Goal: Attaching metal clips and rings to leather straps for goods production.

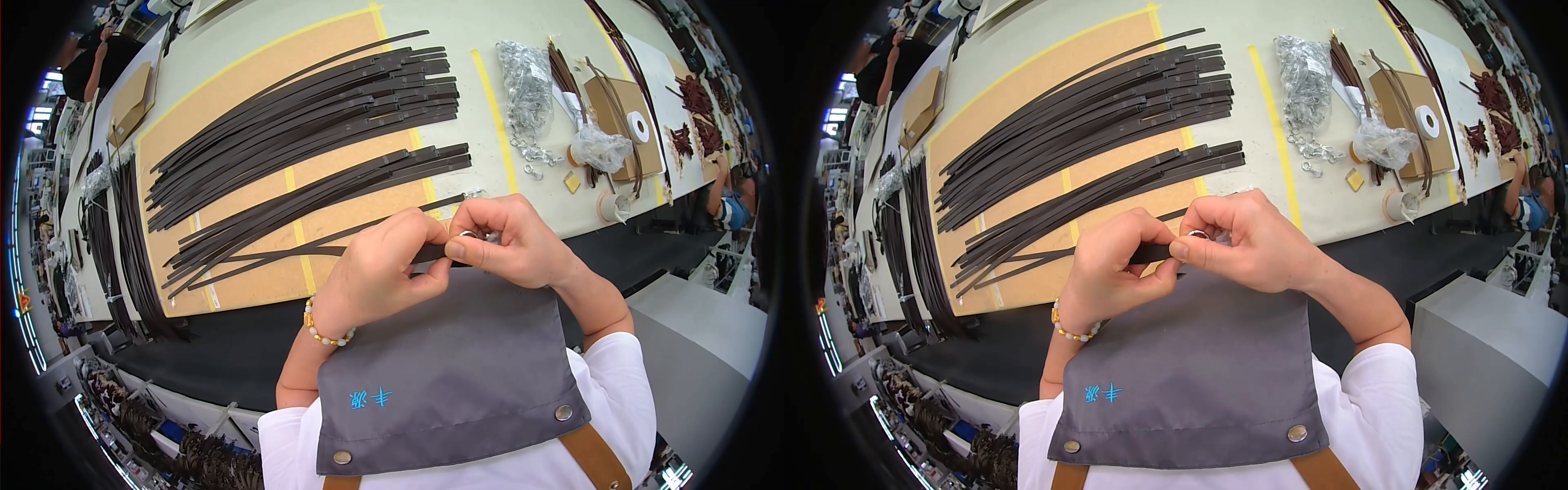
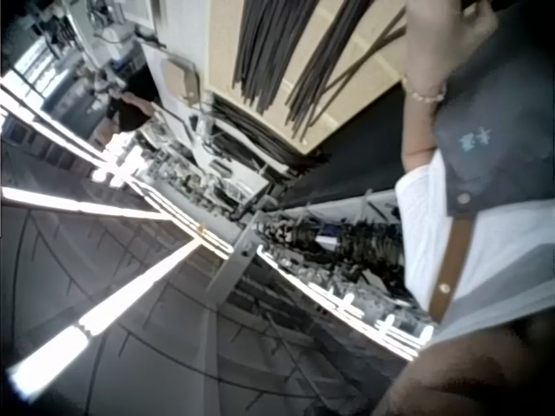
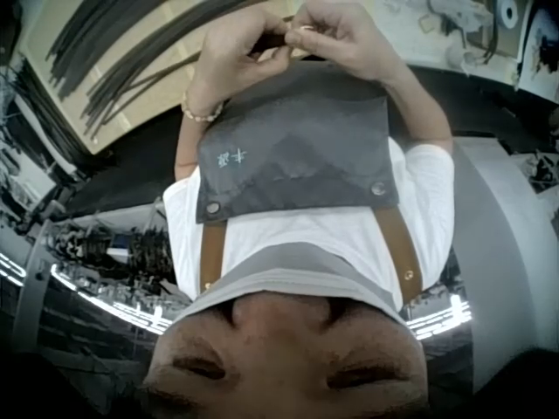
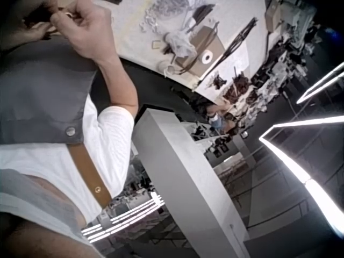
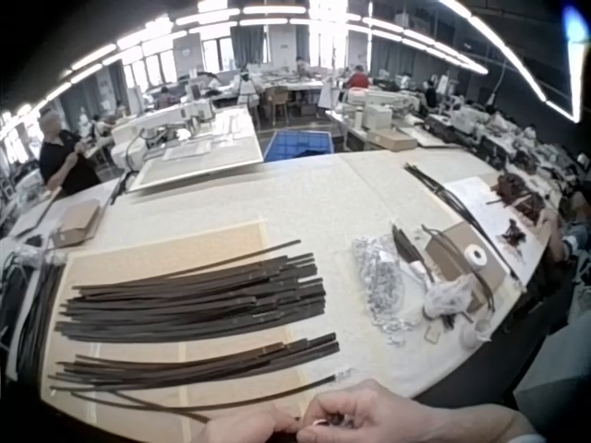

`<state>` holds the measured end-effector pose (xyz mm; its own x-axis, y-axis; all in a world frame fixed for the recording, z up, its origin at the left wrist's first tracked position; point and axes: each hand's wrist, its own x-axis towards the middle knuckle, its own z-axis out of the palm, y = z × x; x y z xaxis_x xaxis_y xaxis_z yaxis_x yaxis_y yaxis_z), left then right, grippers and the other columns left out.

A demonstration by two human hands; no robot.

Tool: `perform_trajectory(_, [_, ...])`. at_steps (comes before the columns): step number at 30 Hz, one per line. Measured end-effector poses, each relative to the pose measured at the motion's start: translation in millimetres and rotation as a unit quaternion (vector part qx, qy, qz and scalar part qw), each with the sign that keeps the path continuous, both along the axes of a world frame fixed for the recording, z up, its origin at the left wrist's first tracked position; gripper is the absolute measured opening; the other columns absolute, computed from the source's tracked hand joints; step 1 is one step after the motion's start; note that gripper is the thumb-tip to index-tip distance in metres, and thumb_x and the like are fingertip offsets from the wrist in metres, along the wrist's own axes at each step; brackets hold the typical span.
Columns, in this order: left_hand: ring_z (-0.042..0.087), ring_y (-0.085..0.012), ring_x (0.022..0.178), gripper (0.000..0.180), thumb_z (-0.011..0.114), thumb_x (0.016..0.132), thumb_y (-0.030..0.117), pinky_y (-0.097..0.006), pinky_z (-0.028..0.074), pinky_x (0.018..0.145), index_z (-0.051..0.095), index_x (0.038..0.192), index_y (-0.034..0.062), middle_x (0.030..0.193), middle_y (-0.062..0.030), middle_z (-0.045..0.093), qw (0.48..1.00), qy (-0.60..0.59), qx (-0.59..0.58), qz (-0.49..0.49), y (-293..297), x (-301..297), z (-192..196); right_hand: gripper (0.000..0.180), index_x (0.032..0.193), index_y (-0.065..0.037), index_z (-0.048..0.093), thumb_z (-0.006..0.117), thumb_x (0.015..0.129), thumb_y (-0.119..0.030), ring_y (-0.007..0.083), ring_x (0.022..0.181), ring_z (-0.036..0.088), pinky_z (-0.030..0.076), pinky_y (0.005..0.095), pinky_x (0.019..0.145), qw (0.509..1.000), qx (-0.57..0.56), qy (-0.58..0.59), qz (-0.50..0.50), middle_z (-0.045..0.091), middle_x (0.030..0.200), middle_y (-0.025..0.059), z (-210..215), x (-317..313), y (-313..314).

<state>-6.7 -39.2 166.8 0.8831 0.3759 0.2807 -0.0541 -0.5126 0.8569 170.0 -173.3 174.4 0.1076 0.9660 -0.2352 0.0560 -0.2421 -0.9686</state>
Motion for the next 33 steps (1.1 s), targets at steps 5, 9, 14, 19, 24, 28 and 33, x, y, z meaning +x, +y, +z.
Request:
perform_trajectory(5, [0.048,-0.0082,0.05,0.027,0.08,0.07,-0.004,-0.024,0.037,0.045,0.064,0.089,0.0051,0.072,-0.003,0.06,0.999,-0.025,0.021,-0.005,-1,1,-6,0.021,0.09,0.0,0.068,0.073,0.094,-0.02,0.0065,0.066,0.051,0.041,0.027,0.057,1.0,0.001,0.015,0.003,0.065,0.073,0.0009,-4,-1,-1])
perform_trajectory(9, [0.052,-0.0106,0.052,0.028,0.08,0.069,-0.004,-0.026,0.04,0.046,0.063,0.09,0.0047,0.072,-0.0046,0.059,0.998,-0.048,0.033,-0.011,-2,3,-12,0.021,0.091,0.0,0.068,0.072,0.095,-0.02,0.0066,0.066,0.053,0.042,0.0269,0.058,1.0,0.001,0.024,0.002,0.065,0.074,0.001,-15,-4,-3])
perform_trajectory(14, [0.055,-0.0118,0.054,0.029,0.08,0.068,-0.004,-0.026,0.043,0.047,0.062,0.089,0.0042,0.072,-0.0048,0.059,0.997,-0.071,0.041,-0.014,-3,3,-18,0.02,0.095,0.0,0.069,0.071,0.096,-0.02,0.0065,0.07,0.055,0.044,0.0262,0.062,1.0,-0.009,0.014,0.009,0.066,0.077,0.0005,-11,-7,-3])
perform_trajectory(19, [0.056,-0.0133,0.055,0.03,0.08,0.066,-0.005,-0.026,0.044,0.047,0.062,0.088,0.0038,0.072,-0.0048,0.058,0.998,-0.045,0.032,-0.016,0,1,-13,0.019,0.099,-0.001,0.07,0.07,0.098,-0.02,0.0055,0.073,0.058,0.046,0.024,0.065,0.991,-0.05,0.121,0.024,0.068,0.085,-0.0009,-13,1,-2])
perform_trajectory(24, [0.067,-0.0247,0.069,0.03,0.074,0.07,-0.005,-0.034,0.054,0.06,0.06,0.095,0.0037,0.08,-0.0085,0.062,0.998,-0.02,0.042,-0.046,4,-2,-9,0.019,0.099,0.0,0.07,0.07,0.098,-0.02,0.0039,0.076,0.059,0.047,0.0219,0.066,0.981,-0.084,0.17,0.04,0.068,0.086,-0.001,-8,7,0])
perform_trajectory(28, [0.066,-0.0249,0.069,0.03,0.074,0.07,-0.005,-0.034,0.054,0.06,0.06,0.095,0.0037,0.081,-0.0083,0.062,0.997,-0.011,0.043,-0.064,3,0,-13,0.016,0.096,-0.001,0.069,0.069,0.096,-0.017,0.0028,0.075,0.055,0.043,0.0228,0.064,0.981,-0.077,0.172,0.033,0.066,0.082,-0.0025,-16,3,-1])
perform_trajectory(33, [0.055,-0.0107,0.056,0.028,0.079,0.069,-0.005,-0.024,0.045,0.05,0.064,0.092,0.0027,0.074,-0.0044,0.062,0.998,-0.017,0.028,-0.052,1,3,-16,0.014,0.09,-0.001,0.066,0.068,0.092,-0.015,0.0028,0.073,0.05,0.04,0.0241,0.062,0.988,-0.044,0.146,-0.004,0.062,0.079,-0.0043,-25,-7,-2])
